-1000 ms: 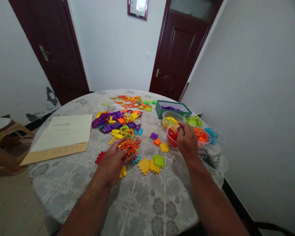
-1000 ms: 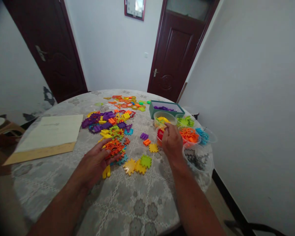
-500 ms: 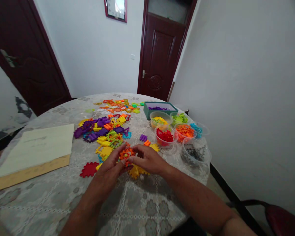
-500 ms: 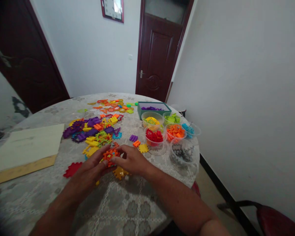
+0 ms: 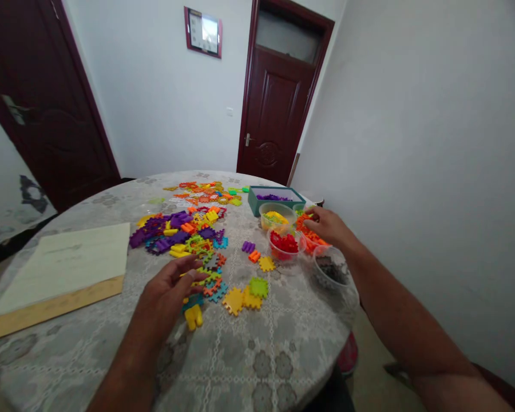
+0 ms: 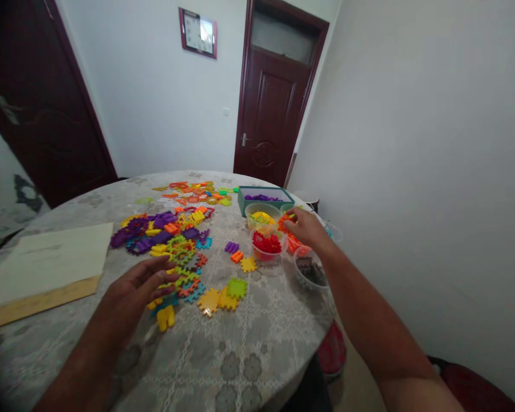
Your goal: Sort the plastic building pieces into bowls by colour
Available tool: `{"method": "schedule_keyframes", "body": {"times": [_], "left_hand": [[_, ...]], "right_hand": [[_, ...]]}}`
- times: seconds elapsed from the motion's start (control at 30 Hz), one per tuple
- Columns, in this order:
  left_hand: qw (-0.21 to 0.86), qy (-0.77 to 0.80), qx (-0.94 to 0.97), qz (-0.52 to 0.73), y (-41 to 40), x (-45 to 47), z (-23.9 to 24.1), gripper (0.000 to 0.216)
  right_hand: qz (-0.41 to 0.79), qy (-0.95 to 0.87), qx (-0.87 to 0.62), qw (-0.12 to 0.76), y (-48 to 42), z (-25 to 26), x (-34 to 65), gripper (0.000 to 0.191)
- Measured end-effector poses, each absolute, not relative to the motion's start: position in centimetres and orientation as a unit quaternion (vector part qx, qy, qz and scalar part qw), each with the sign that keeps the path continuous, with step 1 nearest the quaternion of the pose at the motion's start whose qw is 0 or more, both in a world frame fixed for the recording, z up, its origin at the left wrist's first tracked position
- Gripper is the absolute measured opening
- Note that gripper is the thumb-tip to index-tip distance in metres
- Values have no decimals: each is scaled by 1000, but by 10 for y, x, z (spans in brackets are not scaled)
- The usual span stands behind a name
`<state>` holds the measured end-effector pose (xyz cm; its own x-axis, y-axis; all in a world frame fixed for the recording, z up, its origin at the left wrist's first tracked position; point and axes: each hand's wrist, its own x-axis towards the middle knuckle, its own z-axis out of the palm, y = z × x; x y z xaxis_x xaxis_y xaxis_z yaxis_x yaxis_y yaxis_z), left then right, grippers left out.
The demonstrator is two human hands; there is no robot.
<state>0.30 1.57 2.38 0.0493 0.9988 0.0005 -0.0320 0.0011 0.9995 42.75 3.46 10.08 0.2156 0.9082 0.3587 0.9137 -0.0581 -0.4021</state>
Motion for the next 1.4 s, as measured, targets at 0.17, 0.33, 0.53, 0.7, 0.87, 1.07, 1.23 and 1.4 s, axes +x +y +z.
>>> {"method": "schedule_keyframes", "body": {"times": [0.17, 0.33, 0.53, 0.7, 0.87, 1.07, 1.23, 1.4], "left_hand": [[509, 495, 481, 515, 19, -11, 22, 49], [490, 512, 483, 514, 20, -17, 23, 48], [476, 532, 444, 542, 21, -28, 28, 39], [439, 536, 430, 579, 17, -37, 34, 36], [369, 569, 472, 563, 21, -48, 28, 38], [258, 619, 572, 474, 23, -53, 18, 39], [208, 624, 609, 443, 17, -47, 25, 34], [211, 600, 634, 439, 13, -38, 31, 33]], "right_hand": [[121, -518, -816, 226, 65, 90, 488, 23], [155, -494, -821, 240, 75, 75, 489, 21], [74, -505, -819, 263, 73, 85, 481, 24], [-17, -601, -750, 278, 40, 92, 435, 32], [81, -784, -582, 201, -16, 69, 348, 23], [124, -815, -552, 127, -46, 15, 287, 49], [130, -807, -562, 123, -41, -3, 284, 53], [132, -797, -554, 201, -35, -9, 287, 23]]}}
